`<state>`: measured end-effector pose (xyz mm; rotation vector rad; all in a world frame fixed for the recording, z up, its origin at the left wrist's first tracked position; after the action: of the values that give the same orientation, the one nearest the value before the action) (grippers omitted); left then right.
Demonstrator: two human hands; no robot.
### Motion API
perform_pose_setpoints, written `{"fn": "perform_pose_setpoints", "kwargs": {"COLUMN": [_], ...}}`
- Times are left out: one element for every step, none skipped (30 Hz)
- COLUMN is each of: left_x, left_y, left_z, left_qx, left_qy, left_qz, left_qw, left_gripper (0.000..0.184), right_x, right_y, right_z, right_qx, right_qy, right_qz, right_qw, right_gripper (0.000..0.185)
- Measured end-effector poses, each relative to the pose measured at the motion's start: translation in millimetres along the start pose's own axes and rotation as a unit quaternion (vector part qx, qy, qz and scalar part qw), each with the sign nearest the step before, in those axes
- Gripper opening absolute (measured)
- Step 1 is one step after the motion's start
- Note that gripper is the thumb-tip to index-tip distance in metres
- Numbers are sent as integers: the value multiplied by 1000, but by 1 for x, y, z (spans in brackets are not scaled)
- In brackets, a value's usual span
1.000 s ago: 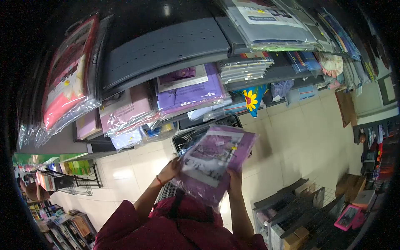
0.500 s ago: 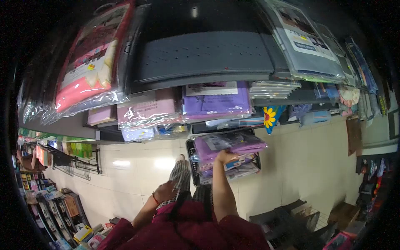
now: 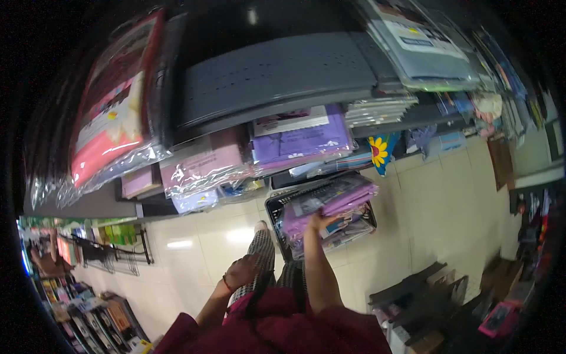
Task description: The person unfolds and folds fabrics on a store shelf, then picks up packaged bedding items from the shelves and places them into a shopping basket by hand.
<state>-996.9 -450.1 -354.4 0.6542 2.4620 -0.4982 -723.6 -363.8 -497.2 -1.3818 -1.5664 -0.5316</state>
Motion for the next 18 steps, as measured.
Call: {"fn": "perform_pose_setpoints", "kwargs": {"left_x": [0,-1,1,2,1,0,3,8,12,10,20,14,9,8,21,34,48,41], "left_y": [-2,-6,-11,-14,-21,-31,-40,-48,-54,-54,-58,-53,-46,-44,-43,-44,-40,-32], "left_z": [-2,-3,-2,-4,-5,-6,0,12,22,16,31,24,17,13,48,82,98,69], "left_qx": [14,28,39,24,9,-6,-14,14,34,45,157,180,196,210,205,187,94,85], "left_qy": [-13,-25,-36,-39,-44,-50,-31,-20,-8,6,-80,-81,-83,-88,-5,88,97,24], "left_qz": [-8,-18,-30,-20,-12,-6,12,8,2,-12,-99,-106,-116,-125,-34,51,39,6], "left_qw": [1000,999,998,999,999,999,999,1000,999,999,979,975,970,966,978,977,990,996], "left_gripper": [40,39,39,39,39,39,39,39,38,38,40,39,37,36,38,40,41,42], "right_x": [-69,-138,-156,-163,-171,-178,-169,-147,-143,-162,-149,-186,-201,-220,-238,-271,-308,-377], "right_y": [14,24,-20,-18,-17,-16,-20,-26,-24,-13,-10,0,3,12,23,40,60,93], "right_z": [35,70,85,97,105,110,99,84,75,67,65,43,29,8,-11,-40,-67,-88], "right_qx": [21,45,244,284,324,363,369,428,498,521,631,540,587,545,541,546,551,583], "right_qy": [-25,-57,28,14,-2,-21,-30,-52,-93,-116,-186,-127,-169,-141,-147,-163,-176,-175], "right_qz": [95,189,481,454,427,398,441,418,387,362,77,314,321,348,351,354,361,375], "right_qw": [995,979,842,844,844,842,817,800,770,764,749,771,724,750,750,742,732,699], "right_gripper": [67,65,59,59,59,59,52,52,50,43,38,37,32,25,22,19,16,13]}}
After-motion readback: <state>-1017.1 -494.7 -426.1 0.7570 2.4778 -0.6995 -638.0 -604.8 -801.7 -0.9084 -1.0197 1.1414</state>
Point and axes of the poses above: each hand's wrist, its own y-axis towards the middle knuckle, its own z-axis out of the palm, x = y × z, the point moved 9 cm from there along y, towards the middle knuckle, and after that the axes turned 14 degrees about z, right-handed, at the moved point
